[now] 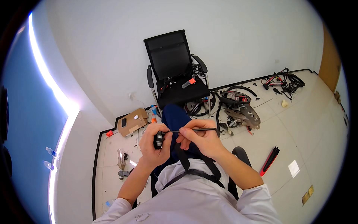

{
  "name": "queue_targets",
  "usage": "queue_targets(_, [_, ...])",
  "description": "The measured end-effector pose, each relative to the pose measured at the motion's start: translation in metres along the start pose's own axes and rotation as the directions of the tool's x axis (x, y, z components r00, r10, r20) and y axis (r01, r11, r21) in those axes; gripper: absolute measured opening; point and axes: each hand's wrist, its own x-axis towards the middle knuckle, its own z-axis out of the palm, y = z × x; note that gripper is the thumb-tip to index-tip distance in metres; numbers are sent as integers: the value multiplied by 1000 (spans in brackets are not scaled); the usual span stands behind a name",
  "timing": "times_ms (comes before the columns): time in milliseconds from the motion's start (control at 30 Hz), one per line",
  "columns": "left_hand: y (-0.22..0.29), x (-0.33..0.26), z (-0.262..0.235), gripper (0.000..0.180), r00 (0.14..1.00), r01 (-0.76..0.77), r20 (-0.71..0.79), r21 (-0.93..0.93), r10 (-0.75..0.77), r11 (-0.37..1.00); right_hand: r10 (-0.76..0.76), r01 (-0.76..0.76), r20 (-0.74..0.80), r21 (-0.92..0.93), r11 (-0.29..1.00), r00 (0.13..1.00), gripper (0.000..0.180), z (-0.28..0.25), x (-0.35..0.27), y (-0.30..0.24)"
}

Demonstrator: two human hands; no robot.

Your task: The person holds a small cylindrical mechanical component and uses an L-shaped hex key to tighten or loosen a screw. They rotate the component and reposition the tool repeatedly while seated.

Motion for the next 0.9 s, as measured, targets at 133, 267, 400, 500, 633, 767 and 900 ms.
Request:
queue_targets(133, [1,-2,2,22,999,50,-7,-38,-51,998,-68,65,-27,-112,992,997,10,2,-5,-3])
queue_targets(267, [6,0,3,18,977,214,31,-61,-213,975,-214,195,-29,-305,932,977,6,0,-3,-4])
queue_targets(400, [6,-2,2,14,954,298,54,-98,-294,950,-298,288,52,-453,844,953,5,-1,-3,-8])
queue_targets(500, [5,-3,3,14,939,343,60,-145,-338,928,-331,330,90,-500,801,939,5,-2,-1,-11])
queue_targets(633, [3,-6,2,13,878,478,113,-231,-464,848,-318,286,6,-450,846,948,11,2,-4,0])
queue_targets(767, [5,-1,2,11,814,579,186,-337,-551,742,-282,242,-67,-347,906,957,16,13,-3,-3])
queue_targets(900, [0,-4,-1,9,775,630,273,-409,-571,660,-378,406,155,-449,796,913,13,7,-2,-4])
